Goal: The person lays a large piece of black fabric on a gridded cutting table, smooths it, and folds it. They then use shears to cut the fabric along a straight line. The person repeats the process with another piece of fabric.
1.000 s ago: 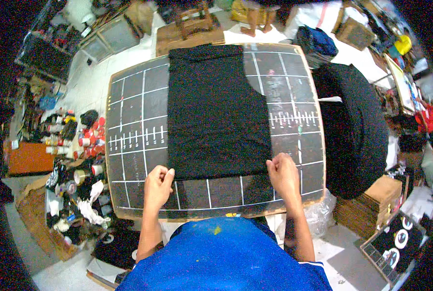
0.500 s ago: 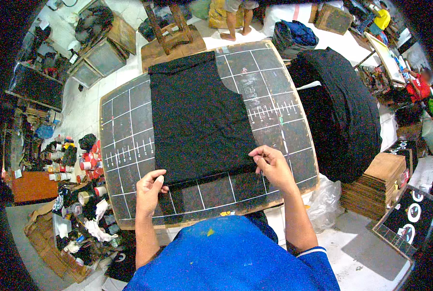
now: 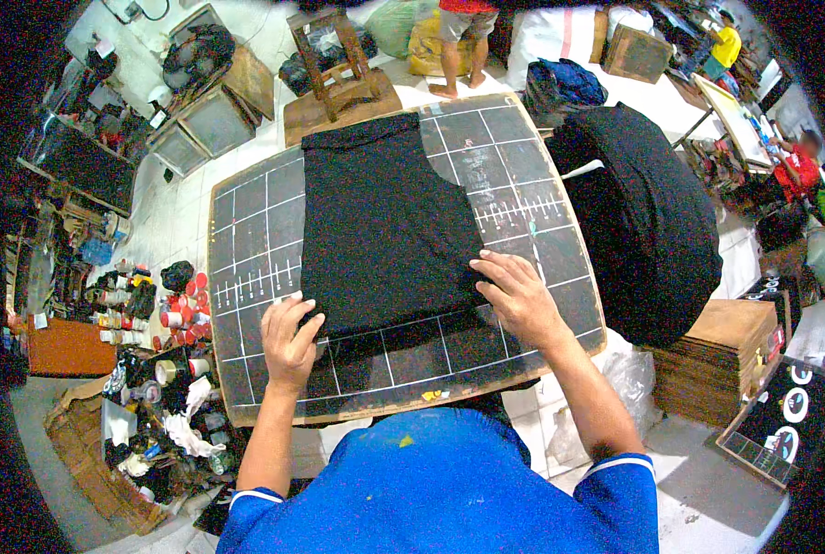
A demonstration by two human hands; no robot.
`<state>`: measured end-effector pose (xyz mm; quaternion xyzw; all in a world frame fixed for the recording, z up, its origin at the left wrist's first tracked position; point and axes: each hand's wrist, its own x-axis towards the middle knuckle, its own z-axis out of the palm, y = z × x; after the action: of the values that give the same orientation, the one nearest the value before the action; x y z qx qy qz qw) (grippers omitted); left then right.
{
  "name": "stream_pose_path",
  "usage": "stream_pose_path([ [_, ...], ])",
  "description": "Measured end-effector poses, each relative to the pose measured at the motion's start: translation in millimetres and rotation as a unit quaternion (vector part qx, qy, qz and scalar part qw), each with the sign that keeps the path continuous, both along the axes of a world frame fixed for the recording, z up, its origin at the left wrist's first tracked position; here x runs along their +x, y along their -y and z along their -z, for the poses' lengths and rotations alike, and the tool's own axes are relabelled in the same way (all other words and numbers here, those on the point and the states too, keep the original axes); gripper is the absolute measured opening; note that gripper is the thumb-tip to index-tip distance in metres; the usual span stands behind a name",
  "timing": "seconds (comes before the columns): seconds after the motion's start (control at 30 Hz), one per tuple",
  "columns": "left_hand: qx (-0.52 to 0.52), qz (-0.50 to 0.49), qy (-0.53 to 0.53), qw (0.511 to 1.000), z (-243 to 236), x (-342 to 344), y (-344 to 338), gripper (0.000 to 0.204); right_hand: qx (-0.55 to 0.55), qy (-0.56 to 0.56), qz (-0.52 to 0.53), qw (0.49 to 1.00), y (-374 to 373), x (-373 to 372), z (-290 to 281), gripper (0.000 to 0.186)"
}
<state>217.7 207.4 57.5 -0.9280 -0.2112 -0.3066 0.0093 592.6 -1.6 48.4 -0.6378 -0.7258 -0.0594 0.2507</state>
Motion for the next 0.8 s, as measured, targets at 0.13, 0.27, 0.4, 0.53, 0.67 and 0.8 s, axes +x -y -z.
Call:
stream_pose_path([
  [0.13, 0.000, 0.054, -0.014, 0.998, -6.0, -18.2, 19.0, 0.016, -0.023, 0.028, -0.050, 0.998, 20.9, -5.1, -3.9, 0.014],
  [0.27, -0.012, 0.092, -0.030, 0.995, -7.7, -42.6, 51.6, 0.014, -0.041, 0.021, -0.085, 0.995, 55.4, -20.7, -7.6, 0.016],
  [0.4, -0.051, 0.102, -0.044, 0.993, 2.8, -66.3, 86.5, 0.013, -0.041, 0.018, -0.106, 0.993, 93.1, -39.4, 4.7, 0.028],
  [0.53, -0.104, 0.088, -0.098, 0.986, 19.8, -76.6, 100.6, 0.014, -0.164, 0.006, -0.106, 0.981, 113.9, -49.7, 7.4, 0.040],
  [0.67, -0.139, 0.064, -0.119, 0.981, 32.9, -75.1, 106.4, 0.030, -0.119, -0.083, -0.059, 0.988, 90.2, -73.6, -6.0, 0.063],
  [0.8, -0.157, 0.059, -0.139, 0.976, 41.4, -70.3, 110.2, 0.056, -0.153, -0.079, 0.098, 0.980, 13.4, -119.7, 13.9, 0.088],
])
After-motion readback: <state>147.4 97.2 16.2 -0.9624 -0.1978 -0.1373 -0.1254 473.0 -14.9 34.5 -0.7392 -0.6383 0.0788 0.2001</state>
